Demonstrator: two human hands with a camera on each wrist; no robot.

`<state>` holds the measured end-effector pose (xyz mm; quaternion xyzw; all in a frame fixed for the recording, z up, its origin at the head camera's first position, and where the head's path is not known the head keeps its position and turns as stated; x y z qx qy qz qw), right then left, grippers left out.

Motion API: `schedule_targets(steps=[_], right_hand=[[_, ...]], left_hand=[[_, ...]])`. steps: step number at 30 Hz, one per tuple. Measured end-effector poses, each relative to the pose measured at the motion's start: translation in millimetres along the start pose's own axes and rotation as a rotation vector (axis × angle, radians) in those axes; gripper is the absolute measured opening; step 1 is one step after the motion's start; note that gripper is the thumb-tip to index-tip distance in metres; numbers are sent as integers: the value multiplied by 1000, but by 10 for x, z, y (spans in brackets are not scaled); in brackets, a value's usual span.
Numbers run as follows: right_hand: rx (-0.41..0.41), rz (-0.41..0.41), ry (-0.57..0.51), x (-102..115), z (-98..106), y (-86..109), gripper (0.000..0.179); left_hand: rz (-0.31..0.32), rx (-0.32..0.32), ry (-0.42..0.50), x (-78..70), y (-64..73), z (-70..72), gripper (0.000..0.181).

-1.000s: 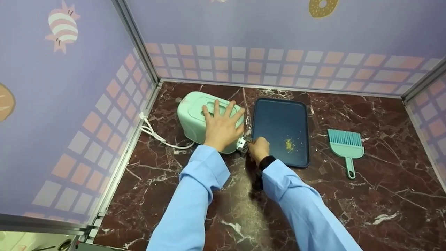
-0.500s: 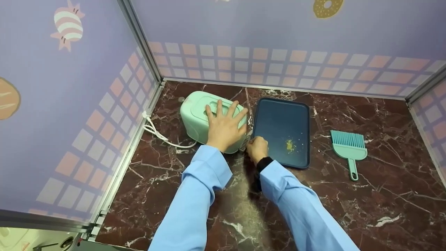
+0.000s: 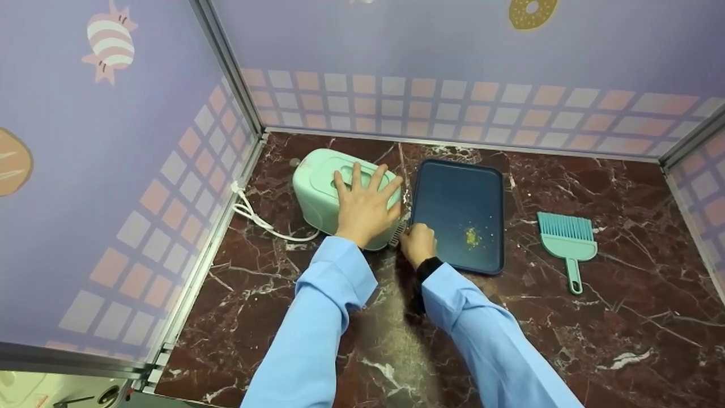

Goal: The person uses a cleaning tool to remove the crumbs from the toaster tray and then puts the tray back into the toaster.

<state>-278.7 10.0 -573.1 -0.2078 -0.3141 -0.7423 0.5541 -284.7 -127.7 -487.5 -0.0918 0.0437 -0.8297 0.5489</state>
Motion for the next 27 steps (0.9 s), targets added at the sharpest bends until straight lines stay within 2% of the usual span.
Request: schedule_targets(steps=[7, 15, 20, 27], right_hand=[[27, -38, -7, 6, -17, 19, 49], [96, -146, -94, 6, -35, 50, 36], [101, -136, -102, 27, -65, 79, 35], [101, -94, -77, 75, -122, 113, 47]], left_hand=[[13, 4, 16, 9, 3, 7, 54], [13, -6, 29, 22, 5, -15, 54], [13, -5, 18, 17, 6, -20, 54], [0, 5, 7, 2, -4, -13, 54]])
Point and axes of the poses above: each hand's wrist, its own y-axis away from the middle knuckle, its own z-axis out of the back of the hand, x = y × z, the point moved 2 cm from there along -y, towards the middle knuckle, and after that the axes turned 12 degrees about -z, right-handed, at the moved point
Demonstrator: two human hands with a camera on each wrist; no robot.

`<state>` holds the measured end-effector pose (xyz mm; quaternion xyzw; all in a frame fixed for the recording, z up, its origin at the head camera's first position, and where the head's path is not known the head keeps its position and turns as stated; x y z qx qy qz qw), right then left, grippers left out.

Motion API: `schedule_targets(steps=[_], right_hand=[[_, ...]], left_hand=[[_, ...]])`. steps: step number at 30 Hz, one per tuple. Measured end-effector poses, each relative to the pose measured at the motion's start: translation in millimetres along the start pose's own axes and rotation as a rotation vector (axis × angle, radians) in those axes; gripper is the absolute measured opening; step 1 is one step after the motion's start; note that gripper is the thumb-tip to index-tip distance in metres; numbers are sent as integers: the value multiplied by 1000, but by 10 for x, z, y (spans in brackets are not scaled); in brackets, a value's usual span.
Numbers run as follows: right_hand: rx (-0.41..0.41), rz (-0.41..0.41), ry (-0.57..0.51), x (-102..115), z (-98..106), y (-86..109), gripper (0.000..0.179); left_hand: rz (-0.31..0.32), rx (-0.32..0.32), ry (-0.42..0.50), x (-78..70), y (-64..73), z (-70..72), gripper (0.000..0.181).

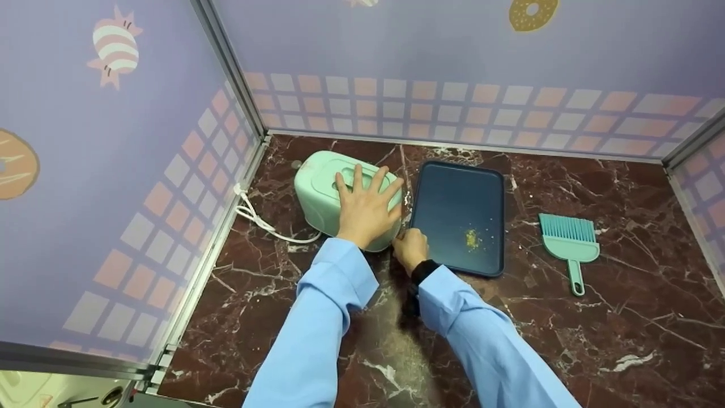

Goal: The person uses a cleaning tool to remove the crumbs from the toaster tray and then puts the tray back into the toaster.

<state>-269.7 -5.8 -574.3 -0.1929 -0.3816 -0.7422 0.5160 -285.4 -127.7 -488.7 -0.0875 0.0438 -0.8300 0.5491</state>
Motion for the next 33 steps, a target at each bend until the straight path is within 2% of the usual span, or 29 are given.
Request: schedule_targets(steps=[7, 15, 19, 23, 27, 33], right_hand=[[22, 40, 16, 20, -19, 5, 42], [155, 47, -62, 18, 16, 33, 40], [178, 69, -64, 17, 16, 53, 40], [162, 90, -20, -2, 15, 64, 42], [131, 149, 42, -19, 55, 59, 41], [44, 226, 81, -39, 243, 0, 25]], left_hand=[[-7, -16, -12, -1, 10, 20, 53], [-9, -20, -7, -12, -11, 16, 52], [-8, -26, -3, -14, -7, 3, 53], [-11, -15, -9, -14, 0, -1, 53], [-11, -17, -15, -6, 4, 5, 53], [-20, -6, -2, 13, 4, 17, 54]])
Point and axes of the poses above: each hand's wrist, its own y-axis away from the middle knuckle, its own z-axis out of the back of the hand, x = y × z, the point moved 2 cm from there along -y, towards the middle knuckle, and after that the axes turned 12 degrees about -z, right-handed, at the moved point
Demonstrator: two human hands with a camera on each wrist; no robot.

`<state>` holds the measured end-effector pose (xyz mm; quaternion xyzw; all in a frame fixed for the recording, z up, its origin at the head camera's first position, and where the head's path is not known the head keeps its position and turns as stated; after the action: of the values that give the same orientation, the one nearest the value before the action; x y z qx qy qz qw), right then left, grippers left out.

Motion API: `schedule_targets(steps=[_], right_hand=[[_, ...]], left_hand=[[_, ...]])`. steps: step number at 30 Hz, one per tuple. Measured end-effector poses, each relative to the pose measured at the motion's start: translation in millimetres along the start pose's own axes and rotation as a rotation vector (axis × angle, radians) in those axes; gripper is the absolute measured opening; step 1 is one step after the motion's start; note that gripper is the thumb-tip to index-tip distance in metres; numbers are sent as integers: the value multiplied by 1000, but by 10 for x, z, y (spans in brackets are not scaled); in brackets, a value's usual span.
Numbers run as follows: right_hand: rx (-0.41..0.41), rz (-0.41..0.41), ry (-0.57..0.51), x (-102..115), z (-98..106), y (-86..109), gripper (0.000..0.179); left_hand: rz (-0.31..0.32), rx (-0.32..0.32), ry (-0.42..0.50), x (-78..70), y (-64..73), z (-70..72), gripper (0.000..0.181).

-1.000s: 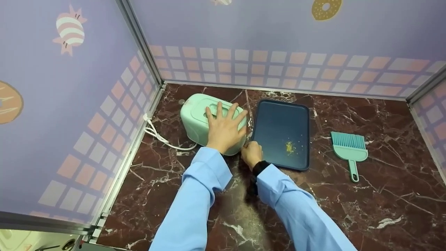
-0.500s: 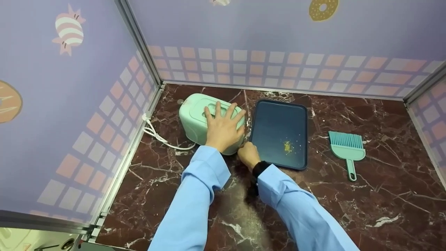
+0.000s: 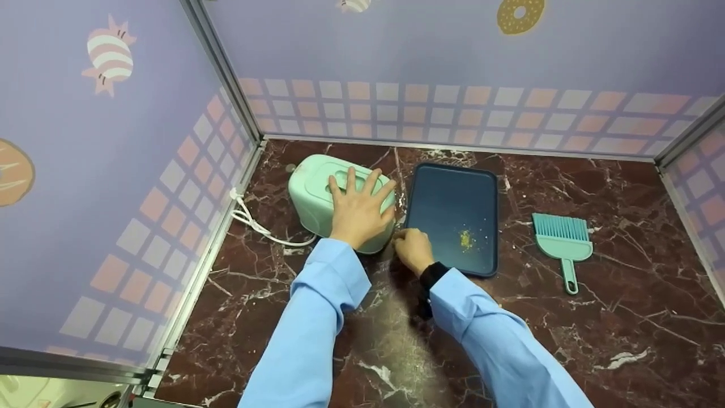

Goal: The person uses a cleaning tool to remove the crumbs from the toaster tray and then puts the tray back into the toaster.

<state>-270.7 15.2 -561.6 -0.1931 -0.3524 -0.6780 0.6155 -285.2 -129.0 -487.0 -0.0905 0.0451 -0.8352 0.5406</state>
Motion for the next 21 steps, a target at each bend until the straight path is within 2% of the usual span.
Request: schedule_targets(steps=[8, 15, 21], right_hand=[[-188, 46, 46, -169, 363, -108, 34], [-273, 96, 77, -417, 634, -186, 33], [-375, 105, 154, -656, 847, -259, 29]], left_hand=[[3, 29, 10, 82, 2, 2, 55], [1, 46, 28, 145, 34, -12, 57], [10, 69, 31, 186, 76, -9, 58]])
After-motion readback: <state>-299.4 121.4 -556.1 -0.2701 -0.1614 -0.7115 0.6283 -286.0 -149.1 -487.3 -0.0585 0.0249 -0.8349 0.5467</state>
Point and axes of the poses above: each hand's wrist, its own y-axis away from the middle knuckle, its own z-axis out of the back of the hand, x = y × z, the point moved 2 cm from there along -y, towards the middle knuckle, and after that the axes turned 12 degrees about -z, right-handed, at the moved point
